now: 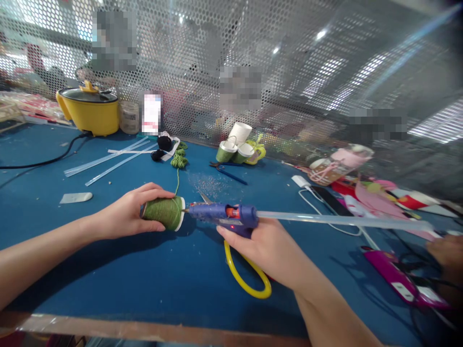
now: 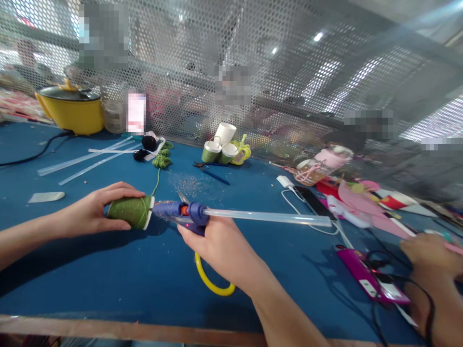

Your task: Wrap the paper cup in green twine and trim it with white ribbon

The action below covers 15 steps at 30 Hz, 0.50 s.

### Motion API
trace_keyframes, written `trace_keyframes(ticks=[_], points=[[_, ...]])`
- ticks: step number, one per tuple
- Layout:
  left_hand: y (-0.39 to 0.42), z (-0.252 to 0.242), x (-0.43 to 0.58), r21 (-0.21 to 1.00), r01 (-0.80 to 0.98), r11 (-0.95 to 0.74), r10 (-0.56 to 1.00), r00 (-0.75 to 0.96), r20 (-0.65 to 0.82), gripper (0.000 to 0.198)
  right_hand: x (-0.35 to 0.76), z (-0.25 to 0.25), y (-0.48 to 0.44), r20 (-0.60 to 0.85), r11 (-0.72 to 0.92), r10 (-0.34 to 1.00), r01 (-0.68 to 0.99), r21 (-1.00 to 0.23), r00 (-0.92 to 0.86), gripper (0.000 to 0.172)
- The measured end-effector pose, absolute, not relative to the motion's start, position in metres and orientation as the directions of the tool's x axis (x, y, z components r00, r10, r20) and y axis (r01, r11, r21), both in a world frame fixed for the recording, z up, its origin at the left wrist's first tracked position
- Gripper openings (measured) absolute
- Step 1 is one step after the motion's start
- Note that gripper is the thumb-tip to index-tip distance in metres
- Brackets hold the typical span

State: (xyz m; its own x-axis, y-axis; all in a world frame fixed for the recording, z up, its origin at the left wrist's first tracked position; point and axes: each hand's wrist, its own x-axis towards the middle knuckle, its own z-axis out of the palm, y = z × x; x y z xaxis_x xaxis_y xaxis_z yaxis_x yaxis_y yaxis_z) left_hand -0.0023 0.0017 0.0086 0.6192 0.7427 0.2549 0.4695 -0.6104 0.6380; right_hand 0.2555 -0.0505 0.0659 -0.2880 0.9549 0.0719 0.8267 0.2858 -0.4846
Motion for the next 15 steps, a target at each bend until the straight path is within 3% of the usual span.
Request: trace_keyframes(ticks=[15], points=[[-0.003,0.012,-0.001,0.614,0.454,-0.645,0.713,0.647,0.270,0.046,0.248,0.069,-0.037,0.093,0.247,0.968,0.800,-0.546,-0.235,0.018]])
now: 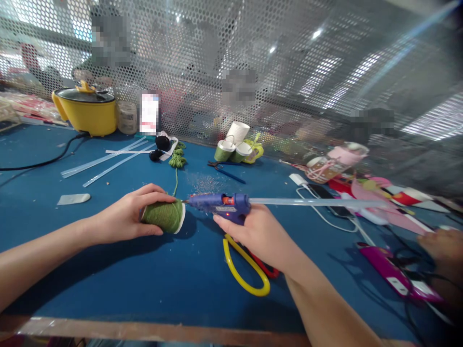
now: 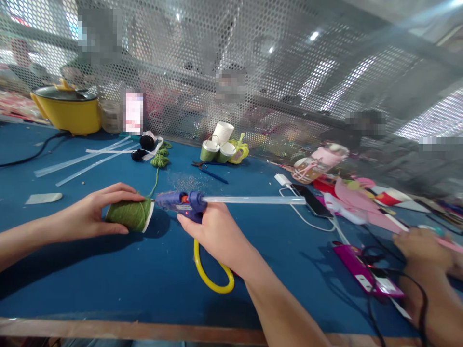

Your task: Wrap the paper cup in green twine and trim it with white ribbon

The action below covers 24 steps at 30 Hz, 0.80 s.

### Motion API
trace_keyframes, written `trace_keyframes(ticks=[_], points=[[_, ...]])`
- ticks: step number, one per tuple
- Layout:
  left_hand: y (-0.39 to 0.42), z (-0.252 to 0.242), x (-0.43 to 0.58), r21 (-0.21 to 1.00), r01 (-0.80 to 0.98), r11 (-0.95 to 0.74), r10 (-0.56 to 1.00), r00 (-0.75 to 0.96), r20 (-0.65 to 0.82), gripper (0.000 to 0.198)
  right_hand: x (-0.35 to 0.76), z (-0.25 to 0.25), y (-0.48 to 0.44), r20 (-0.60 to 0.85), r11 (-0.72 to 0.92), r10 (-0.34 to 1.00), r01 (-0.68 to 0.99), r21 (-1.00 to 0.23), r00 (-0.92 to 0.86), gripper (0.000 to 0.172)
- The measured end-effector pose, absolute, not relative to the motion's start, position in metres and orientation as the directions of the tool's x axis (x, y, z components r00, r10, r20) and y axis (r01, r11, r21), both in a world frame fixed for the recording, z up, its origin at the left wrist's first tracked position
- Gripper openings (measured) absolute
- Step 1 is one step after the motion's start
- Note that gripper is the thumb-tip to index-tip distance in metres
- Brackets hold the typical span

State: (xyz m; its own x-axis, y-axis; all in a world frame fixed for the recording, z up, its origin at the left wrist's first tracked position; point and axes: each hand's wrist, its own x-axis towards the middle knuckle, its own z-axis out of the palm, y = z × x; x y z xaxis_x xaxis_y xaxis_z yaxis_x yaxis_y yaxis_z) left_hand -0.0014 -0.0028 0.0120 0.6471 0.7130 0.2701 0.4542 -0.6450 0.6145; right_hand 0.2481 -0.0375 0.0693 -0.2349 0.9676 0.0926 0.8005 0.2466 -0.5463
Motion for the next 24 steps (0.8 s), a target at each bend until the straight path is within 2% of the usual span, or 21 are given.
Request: trace_keyframes(ticks=[24], points=[[-0.0016,0.0106,-0.0016,0.607,0.439,-0.662,0.696,0.660,0.282,0.046,0.2496,0.0739,-0.0430,0.043,0.211,0.973,0.799,-0.563,-0.227,0.018]])
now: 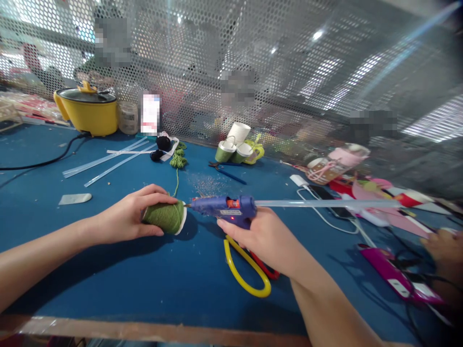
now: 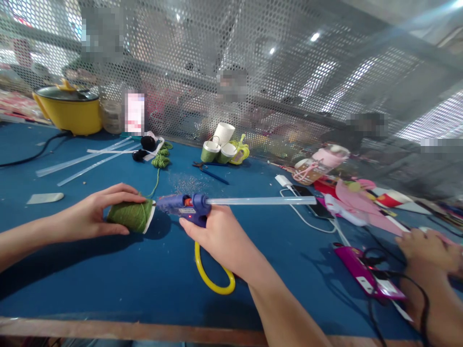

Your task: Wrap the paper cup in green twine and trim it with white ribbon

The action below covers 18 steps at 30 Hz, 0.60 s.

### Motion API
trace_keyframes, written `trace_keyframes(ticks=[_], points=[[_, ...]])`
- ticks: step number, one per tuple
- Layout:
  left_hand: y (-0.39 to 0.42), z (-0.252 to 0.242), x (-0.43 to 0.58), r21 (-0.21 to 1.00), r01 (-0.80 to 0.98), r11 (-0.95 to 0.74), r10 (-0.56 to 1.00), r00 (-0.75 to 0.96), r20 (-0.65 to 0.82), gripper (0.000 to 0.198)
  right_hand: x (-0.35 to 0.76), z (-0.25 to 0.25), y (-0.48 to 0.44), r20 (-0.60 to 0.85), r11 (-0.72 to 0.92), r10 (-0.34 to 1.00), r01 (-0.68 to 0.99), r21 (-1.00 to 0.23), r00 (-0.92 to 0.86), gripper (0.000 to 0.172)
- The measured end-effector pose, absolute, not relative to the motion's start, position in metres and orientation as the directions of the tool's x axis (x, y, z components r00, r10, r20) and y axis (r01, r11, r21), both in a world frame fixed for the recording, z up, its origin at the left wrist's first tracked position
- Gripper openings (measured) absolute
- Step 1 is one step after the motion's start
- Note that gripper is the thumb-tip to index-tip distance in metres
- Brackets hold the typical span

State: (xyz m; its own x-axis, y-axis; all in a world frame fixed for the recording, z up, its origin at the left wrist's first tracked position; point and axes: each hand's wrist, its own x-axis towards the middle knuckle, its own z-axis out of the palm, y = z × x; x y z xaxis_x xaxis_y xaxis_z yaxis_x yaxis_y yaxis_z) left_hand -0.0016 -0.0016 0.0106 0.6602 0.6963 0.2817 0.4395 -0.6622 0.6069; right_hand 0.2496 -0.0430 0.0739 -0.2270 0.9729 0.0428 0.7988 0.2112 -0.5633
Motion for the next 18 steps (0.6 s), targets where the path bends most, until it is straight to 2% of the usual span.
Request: trace_keyframes(ticks=[18], points=[[-0.0003,0.0096,-0.0021,0.610,0.455,-0.648,0.708,0.655,0.264,0.048,0.2526,0.0717,-0.0498,0.020,0.223,0.967,0.801,-0.556,-0.255,0.021]])
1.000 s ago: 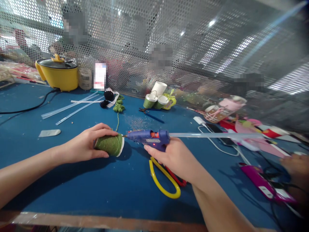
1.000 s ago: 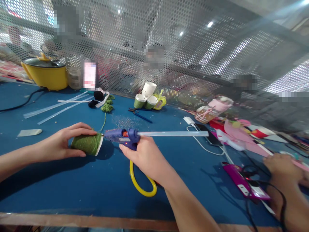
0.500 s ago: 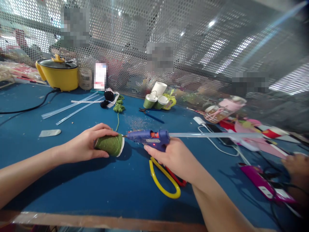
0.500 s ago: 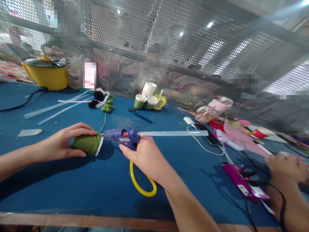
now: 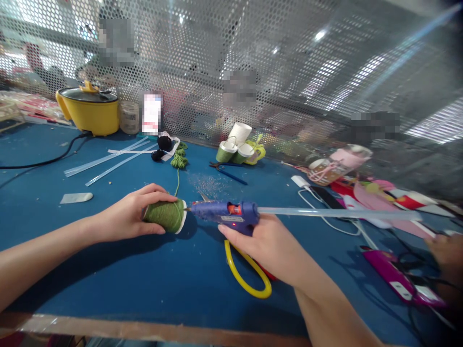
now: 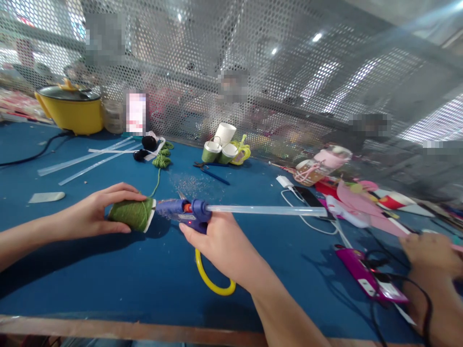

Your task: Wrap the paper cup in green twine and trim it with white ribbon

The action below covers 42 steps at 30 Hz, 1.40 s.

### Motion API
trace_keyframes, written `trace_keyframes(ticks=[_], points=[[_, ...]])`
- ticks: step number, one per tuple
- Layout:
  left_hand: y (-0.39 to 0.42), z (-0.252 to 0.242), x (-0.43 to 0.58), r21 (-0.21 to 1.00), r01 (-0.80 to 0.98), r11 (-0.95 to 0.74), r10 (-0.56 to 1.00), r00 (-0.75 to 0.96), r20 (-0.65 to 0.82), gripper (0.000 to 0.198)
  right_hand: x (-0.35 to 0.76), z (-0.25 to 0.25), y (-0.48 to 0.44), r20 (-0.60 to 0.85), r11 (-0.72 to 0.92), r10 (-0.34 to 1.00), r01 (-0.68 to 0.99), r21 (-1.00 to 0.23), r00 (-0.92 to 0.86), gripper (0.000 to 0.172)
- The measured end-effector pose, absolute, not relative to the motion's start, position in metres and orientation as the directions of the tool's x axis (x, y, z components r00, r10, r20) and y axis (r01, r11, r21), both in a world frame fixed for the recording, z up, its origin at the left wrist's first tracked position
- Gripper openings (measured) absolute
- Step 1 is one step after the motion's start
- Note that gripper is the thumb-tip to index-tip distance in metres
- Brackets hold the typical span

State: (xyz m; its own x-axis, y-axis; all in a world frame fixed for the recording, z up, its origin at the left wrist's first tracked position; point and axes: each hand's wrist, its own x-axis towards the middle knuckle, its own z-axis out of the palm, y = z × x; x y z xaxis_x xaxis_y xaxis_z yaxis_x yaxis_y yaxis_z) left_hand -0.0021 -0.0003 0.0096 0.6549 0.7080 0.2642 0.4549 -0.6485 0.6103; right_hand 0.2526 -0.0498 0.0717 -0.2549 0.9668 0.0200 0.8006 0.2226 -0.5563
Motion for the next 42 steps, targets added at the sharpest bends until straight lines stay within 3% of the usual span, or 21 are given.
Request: trace_keyframes(ticks=[26,42], points=[[0.000,0.010,-0.002,0.603,0.458,-0.653,0.709,0.650,0.273,0.050,0.252,0.073,-0.058,-0.097,0.166,0.959,0.805,-0.569,-0.267,0.017],[0.000,0.012,-0.002,0.620,0.441,-0.649,0.704,0.658,0.268,0.046,0.249,0.075,-0.047,0.039,0.215,0.971,0.801,-0.559,-0.234,0.016]])
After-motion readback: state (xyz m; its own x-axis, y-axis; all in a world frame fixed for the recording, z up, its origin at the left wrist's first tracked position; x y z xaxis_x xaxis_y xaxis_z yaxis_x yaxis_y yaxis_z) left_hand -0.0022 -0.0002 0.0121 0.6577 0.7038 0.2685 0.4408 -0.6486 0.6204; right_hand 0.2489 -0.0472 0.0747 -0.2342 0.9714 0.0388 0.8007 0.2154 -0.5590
